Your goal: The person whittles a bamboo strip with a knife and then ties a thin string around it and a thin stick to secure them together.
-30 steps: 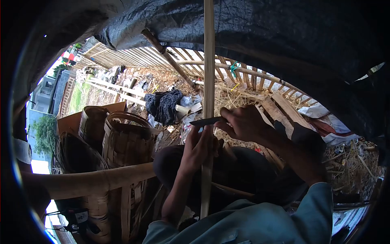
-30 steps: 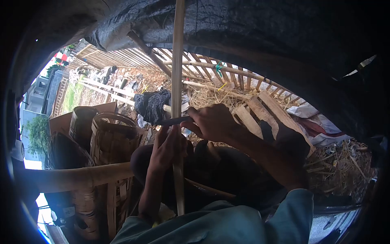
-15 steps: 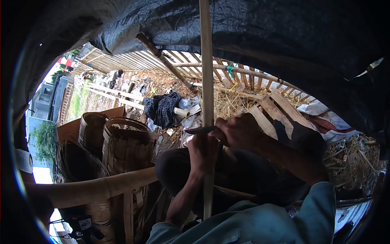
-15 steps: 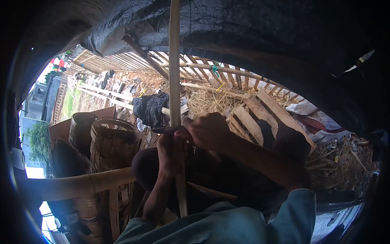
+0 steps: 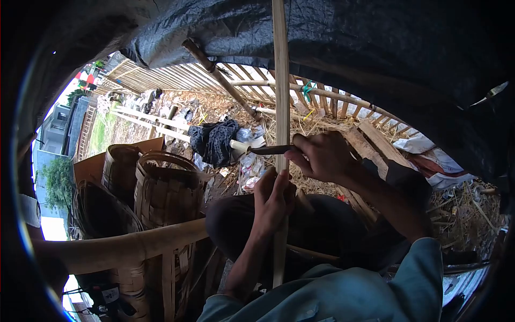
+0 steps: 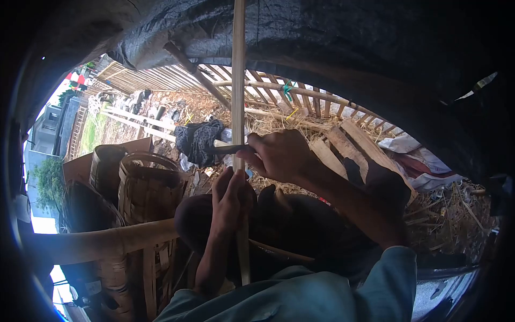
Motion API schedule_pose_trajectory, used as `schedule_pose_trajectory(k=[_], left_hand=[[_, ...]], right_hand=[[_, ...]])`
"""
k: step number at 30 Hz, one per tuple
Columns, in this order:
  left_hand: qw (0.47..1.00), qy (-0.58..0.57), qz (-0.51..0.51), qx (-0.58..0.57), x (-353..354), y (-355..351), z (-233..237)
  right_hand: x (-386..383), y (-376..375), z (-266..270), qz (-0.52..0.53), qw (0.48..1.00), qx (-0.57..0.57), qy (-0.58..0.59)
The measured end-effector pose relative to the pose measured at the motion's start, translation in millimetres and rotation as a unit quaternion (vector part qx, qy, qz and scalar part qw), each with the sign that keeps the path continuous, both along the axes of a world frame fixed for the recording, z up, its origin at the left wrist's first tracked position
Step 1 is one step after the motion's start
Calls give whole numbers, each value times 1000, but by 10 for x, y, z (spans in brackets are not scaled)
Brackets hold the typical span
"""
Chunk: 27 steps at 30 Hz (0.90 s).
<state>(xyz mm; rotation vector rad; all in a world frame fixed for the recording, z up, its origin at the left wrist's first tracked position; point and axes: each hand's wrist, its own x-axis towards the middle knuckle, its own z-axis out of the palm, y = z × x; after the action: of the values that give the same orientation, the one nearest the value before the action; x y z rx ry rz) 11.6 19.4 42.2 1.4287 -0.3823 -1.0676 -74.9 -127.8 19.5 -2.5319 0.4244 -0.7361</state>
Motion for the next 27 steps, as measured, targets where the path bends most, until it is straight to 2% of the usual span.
schedule_pose_trajectory(k=[4,10,16,17,20,23,24,27], left_hand=[[1000,2,21,-2,41,14,-45],[981,-193,-19,4,84,32,-207],[956,-288,-54,13,51,31,-209],[972,-228,-32,37,24,20,-126],[959,-274,-35,68,19,21,-134],[922,-380,-53,47,-23,37,-122],[935,-348,-51,49,-33,58,-128],[967,-247,-33,46,-51,66,-109]], right_hand=[[-43,131,35,35,998,5,59],[-60,122,24,78,994,51,53],[-69,118,28,47,997,26,64],[-66,114,23,43,997,21,67],[-57,111,5,21,997,8,69],[21,-72,-30,-41,998,-13,35],[40,-171,33,-59,996,-5,68],[56,-239,4,-36,999,-12,26]])
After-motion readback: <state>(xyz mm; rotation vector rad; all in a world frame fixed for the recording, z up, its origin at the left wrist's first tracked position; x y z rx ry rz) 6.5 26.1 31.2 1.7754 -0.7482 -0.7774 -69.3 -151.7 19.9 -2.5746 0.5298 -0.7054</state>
